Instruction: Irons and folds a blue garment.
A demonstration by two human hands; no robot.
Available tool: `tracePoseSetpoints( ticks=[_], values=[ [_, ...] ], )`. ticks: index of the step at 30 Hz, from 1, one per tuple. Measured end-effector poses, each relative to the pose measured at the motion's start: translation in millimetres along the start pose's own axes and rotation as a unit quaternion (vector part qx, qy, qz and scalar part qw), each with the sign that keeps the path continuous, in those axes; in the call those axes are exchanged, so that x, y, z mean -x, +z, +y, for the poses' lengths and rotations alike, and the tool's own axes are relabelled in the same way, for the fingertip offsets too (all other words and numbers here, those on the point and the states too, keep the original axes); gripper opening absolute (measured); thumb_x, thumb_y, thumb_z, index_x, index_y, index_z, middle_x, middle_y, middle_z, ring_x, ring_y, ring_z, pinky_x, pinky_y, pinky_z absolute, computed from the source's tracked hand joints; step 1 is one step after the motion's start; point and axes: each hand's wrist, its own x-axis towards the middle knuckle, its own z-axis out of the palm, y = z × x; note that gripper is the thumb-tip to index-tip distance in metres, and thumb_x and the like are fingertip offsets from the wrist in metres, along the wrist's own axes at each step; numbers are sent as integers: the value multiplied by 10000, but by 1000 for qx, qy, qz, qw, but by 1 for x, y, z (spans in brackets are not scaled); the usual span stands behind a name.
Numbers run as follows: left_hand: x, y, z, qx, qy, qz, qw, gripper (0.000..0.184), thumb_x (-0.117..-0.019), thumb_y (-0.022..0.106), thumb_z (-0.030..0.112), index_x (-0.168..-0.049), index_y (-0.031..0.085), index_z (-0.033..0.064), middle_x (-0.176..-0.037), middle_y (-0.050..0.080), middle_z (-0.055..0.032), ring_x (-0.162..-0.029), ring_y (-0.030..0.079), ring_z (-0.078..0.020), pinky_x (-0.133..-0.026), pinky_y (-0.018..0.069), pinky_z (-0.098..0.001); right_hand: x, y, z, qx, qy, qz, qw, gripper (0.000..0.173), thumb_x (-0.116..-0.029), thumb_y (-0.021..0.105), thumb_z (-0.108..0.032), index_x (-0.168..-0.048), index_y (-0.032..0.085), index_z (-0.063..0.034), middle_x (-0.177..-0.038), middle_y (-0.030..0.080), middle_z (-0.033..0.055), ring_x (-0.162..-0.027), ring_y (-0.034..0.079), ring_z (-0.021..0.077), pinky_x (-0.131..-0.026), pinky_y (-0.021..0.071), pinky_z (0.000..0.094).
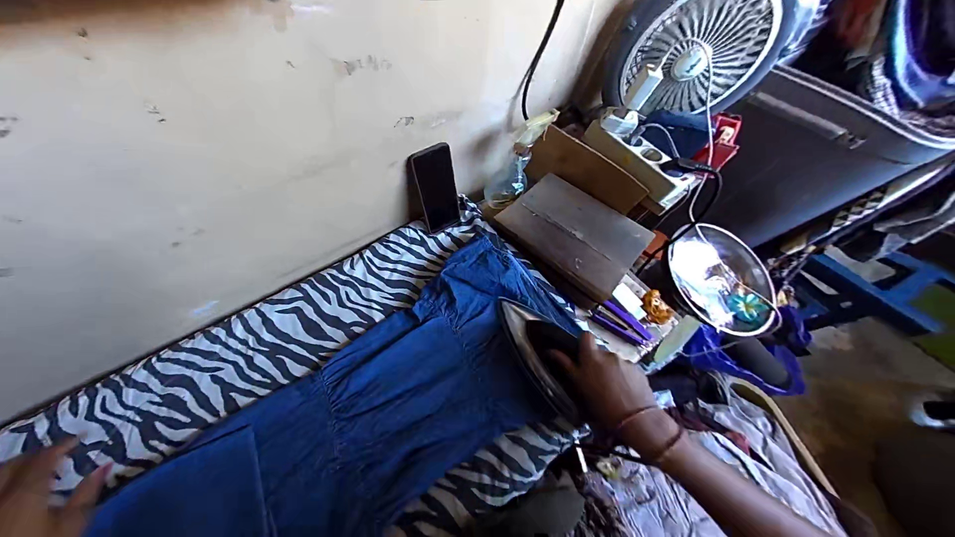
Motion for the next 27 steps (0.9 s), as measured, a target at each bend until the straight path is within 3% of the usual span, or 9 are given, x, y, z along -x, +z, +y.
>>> tracePoseSetpoints(
  ticks=[2,5,8,11,16,19,20,24,27],
  values=[
    [-39,1,118,64,154,39,985,366,-1013,590,139,-1282,610,-109,-1293,569,-397,-1237,534,-584,-1027,405,-705,11,2,15,-15,-27,-17,999,596,-1058,516,-470,-1347,517,51,-992,697,321,-960,692,536,-820,529,676],
    [-82,35,307,91,356,-20,930,271,-1043,539,137,-1195,700,-20,-1234,676,-229,-1187,642,-401,-1021,502,-540,33,15,1,-39,-59,-81,994,594,-1053,512,-493,-1341,542,26,-987,709,294,-968,700,513,-834,541,655],
    [-102,91,447,39,559,-153,814,254,-1030,528,83,-1200,671,-38,-1249,665,-216,-1240,603,-388,-1069,441,-542,37,19,-8,-43,-61,-106,992,598,-1066,471,-507,-1358,522,12,-1009,715,275,-994,709,480,-850,551,617],
    [-106,121,523,-126,610,-284,729,349,-936,716,144,-1230,660,-36,-1280,633,-228,-1279,537,-417,-1105,315,-620,42,25,-2,-65,-80,-91,990,583,-1061,493,-490,-1325,548,27,-985,719,273,-967,718,477,-822,561,609],
    [-108,112,566,-202,611,-410,647,215,-896,741,76,-1101,737,13,-1107,709,-199,-1141,610,-399,-1053,318,-653,42,31,1,-91,-111,-92,985,546,-1054,519,-460,-1283,569,33,-986,712,283,-914,726,479,-745,579,593],
    [-113,127,572,-140,652,-373,645,181,-895,696,6,-1075,713,-9,-1091,690,-218,-1087,627,-404,-988,385,-628,37,48,-9,-85,-138,50,986,437,-1008,614,-388,-1154,658,22,-854,708,249,-723,734,425,-582,587,531],
    [-114,129,574,-117,655,-360,654,164,-920,667,15,-1074,710,-22,-1114,674,-235,-1108,617,-416,-988,391,-624,31,47,-11,-77,-137,76,985,421,-999,629,-368,-1152,668,22,-852,707,248,-708,732,421,-565,585,525],
    [-134,103,554,67,626,-211,747,151,-959,662,68,-1071,735,-3,-1078,698,-197,-1086,657,-376,-965,478,-571,-6,-6,3,-90,-52,-79,991,555,-1097,452,-381,-1449,455,48,-1170,653,340,-1043,675,528,-818,548,637],
    [-179,70,513,75,585,-95,802,122,-968,638,50,-1034,720,-13,-1005,692,-200,-1005,681,-384,-878,539,-567,-4,8,21,-93,10,-4,996,525,-1081,490,-402,-1347,526,49,-1036,687,313,-940,706,508,-747,564,620]
  ],
)
